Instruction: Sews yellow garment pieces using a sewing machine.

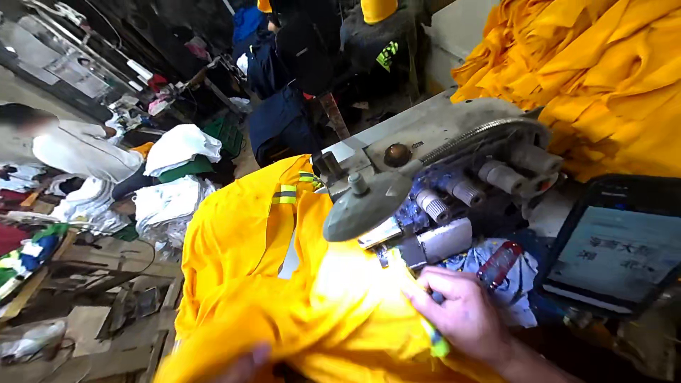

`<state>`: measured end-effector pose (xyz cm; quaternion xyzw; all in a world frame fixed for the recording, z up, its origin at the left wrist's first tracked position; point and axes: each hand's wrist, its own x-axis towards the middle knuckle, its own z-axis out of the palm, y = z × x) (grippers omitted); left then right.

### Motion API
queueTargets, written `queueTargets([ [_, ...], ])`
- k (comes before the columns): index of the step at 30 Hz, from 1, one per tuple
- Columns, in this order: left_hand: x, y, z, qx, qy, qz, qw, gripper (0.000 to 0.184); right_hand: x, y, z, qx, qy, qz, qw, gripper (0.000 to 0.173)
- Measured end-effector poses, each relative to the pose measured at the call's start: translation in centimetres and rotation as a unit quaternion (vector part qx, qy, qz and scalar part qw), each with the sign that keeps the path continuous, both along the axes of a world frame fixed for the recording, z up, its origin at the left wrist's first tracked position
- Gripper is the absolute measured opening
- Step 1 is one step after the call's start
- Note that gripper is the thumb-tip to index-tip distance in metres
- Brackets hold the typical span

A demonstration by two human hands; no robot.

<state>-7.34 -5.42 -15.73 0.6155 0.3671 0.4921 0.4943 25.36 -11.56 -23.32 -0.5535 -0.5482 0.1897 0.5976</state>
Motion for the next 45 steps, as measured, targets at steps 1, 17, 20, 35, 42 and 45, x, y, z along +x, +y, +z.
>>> queueTargets([
  [1,1.6,2.9,2.6,-0.014,0.037,0.038,0.998,0.021,-0.1,0.2,0.3,-0.014,0.009,-0.003,1.000,0.029],
  [17,4.0,-10.9,-2.4,-0.193,-0.164,0.032,0.967,0.024,-2.3,-3.8,0.2,-0.068,0.190,0.012,0.979,0.045],
  [20,5.3,-12.2,-4.7,-0.396,-0.290,-0.058,0.869,0.046,-2.4,-5.7,-0.8,-0.107,0.324,0.129,0.931,0.038],
  [35,4.3,-9.1,-4.9,-0.146,-0.043,0.153,0.976,0.021,-1.8,-12.8,-6.5,-0.106,0.219,0.190,0.951,0.023],
  [42,5.0,-9.7,-5.4,0.081,0.100,0.159,0.979,0.022,-0.7,-14.7,-5.1,-0.097,0.181,0.100,0.974,0.019],
  [45,5.3,-5.8,-4.6,0.086,0.125,0.207,0.966,0.013,-1.3,-12.6,-3.9,-0.052,0.176,0.091,0.979,0.013],
])
